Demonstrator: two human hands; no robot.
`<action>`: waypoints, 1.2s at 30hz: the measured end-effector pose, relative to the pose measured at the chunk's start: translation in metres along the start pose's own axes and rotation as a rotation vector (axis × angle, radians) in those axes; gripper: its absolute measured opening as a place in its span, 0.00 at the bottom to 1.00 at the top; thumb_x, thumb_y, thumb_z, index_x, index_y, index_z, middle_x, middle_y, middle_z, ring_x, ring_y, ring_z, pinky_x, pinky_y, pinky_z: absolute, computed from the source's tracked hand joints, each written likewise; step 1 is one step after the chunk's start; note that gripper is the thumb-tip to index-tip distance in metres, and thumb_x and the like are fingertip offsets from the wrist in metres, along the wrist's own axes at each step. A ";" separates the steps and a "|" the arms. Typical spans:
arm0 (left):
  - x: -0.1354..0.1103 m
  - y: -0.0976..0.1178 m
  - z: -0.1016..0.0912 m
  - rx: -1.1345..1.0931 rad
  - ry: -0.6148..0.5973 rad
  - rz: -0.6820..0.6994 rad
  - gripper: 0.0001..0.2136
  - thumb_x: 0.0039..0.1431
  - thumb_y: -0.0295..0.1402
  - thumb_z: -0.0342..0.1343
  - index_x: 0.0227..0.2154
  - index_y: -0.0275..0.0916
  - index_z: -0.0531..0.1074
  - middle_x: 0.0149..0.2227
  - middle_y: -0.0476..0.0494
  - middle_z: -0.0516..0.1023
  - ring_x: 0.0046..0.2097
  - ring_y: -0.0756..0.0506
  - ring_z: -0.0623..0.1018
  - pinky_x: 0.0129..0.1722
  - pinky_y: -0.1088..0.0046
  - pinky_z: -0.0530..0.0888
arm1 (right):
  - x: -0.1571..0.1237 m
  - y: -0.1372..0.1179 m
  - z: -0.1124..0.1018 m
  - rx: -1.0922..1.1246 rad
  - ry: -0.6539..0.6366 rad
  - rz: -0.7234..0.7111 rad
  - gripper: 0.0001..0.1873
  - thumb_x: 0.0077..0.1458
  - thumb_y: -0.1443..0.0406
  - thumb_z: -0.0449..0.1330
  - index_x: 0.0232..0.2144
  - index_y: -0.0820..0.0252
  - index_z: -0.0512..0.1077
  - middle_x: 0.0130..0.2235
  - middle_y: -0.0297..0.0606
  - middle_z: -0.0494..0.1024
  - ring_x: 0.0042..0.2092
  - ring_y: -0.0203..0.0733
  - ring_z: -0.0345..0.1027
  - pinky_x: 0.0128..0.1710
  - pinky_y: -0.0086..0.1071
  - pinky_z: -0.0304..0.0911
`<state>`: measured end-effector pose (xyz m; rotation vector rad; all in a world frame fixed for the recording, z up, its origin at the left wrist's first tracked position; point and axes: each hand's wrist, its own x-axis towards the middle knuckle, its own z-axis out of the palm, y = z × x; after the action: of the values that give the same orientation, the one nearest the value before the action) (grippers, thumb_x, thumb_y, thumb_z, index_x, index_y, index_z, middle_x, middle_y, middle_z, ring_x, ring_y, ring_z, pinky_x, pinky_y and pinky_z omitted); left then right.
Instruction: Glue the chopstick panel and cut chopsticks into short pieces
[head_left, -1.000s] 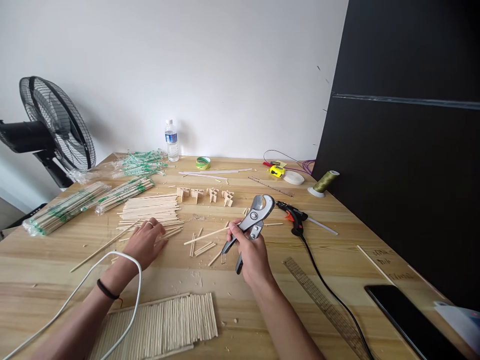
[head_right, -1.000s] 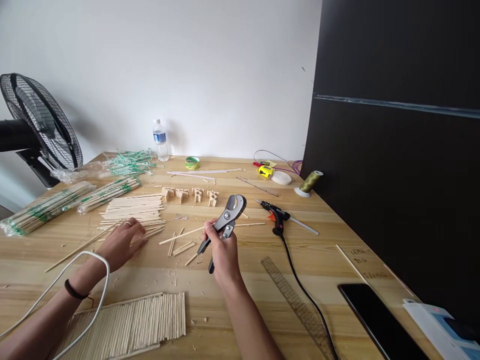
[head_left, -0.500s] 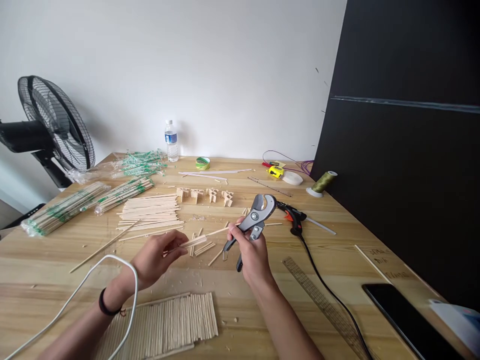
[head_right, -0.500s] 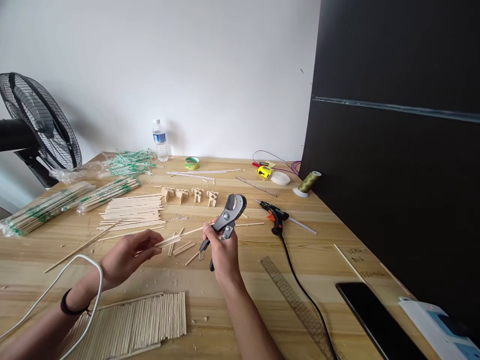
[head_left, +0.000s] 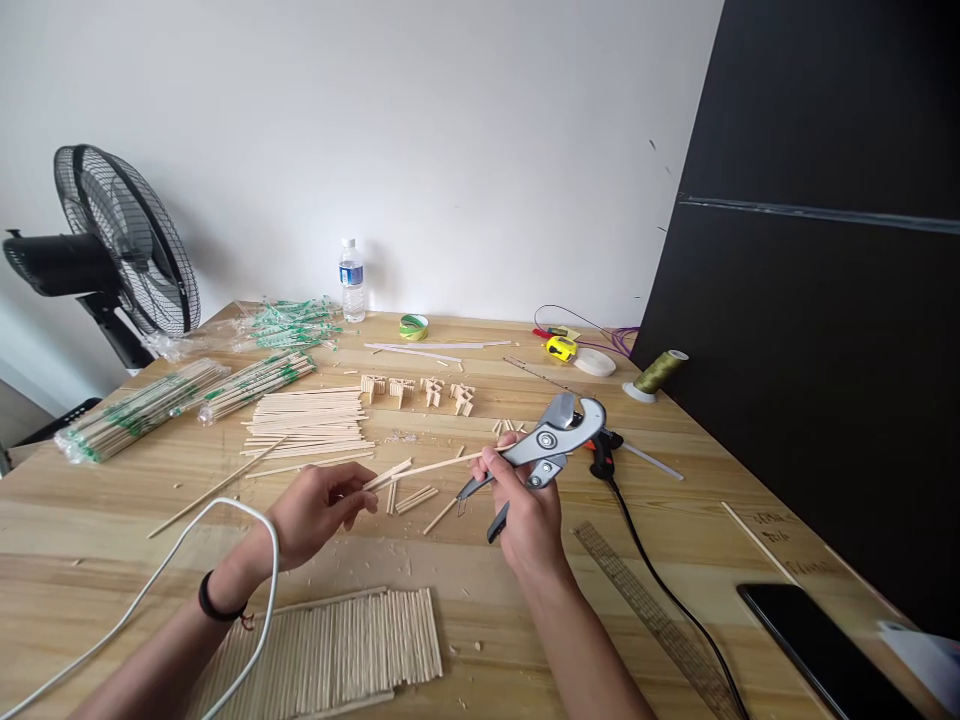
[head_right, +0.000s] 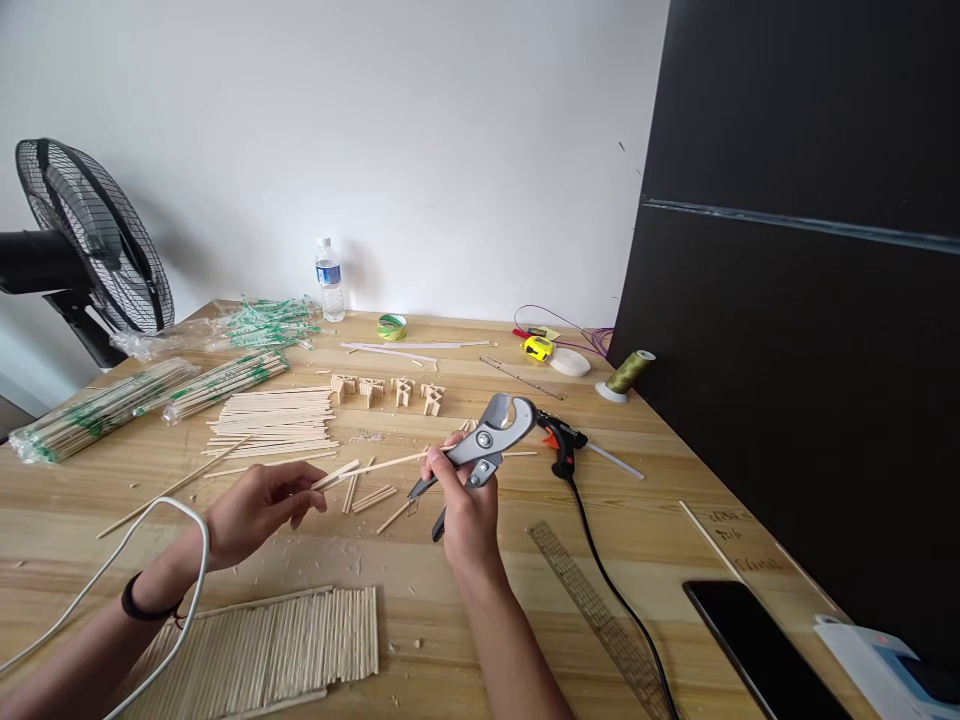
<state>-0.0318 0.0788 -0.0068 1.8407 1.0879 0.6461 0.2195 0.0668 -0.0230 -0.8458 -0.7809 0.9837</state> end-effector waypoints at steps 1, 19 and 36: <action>0.000 0.001 0.000 -0.007 -0.005 0.006 0.12 0.64 0.37 0.54 0.39 0.36 0.78 0.31 0.44 0.82 0.25 0.52 0.72 0.25 0.78 0.68 | 0.000 0.001 0.000 -0.021 -0.008 -0.003 0.18 0.51 0.61 0.70 0.37 0.53 0.65 0.29 0.26 0.68 0.30 0.37 0.65 0.38 0.38 0.60; -0.007 0.015 0.003 -0.103 -0.178 0.001 0.16 0.67 0.42 0.53 0.43 0.35 0.78 0.34 0.42 0.81 0.27 0.51 0.72 0.26 0.77 0.68 | -0.006 0.005 0.005 -0.092 -0.142 0.076 0.16 0.54 0.56 0.70 0.35 0.54 0.66 0.28 0.27 0.69 0.30 0.38 0.67 0.37 0.36 0.63; -0.004 0.012 0.005 0.161 -0.027 0.065 0.20 0.69 0.48 0.50 0.31 0.37 0.74 0.23 0.50 0.74 0.22 0.53 0.67 0.21 0.79 0.63 | -0.006 0.004 0.006 -0.193 -0.201 -0.036 0.11 0.62 0.57 0.63 0.34 0.55 0.68 0.30 0.30 0.71 0.34 0.39 0.68 0.39 0.35 0.63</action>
<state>-0.0254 0.0707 0.0011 2.0241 1.0931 0.5832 0.2112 0.0641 -0.0245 -0.9038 -1.0727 0.9823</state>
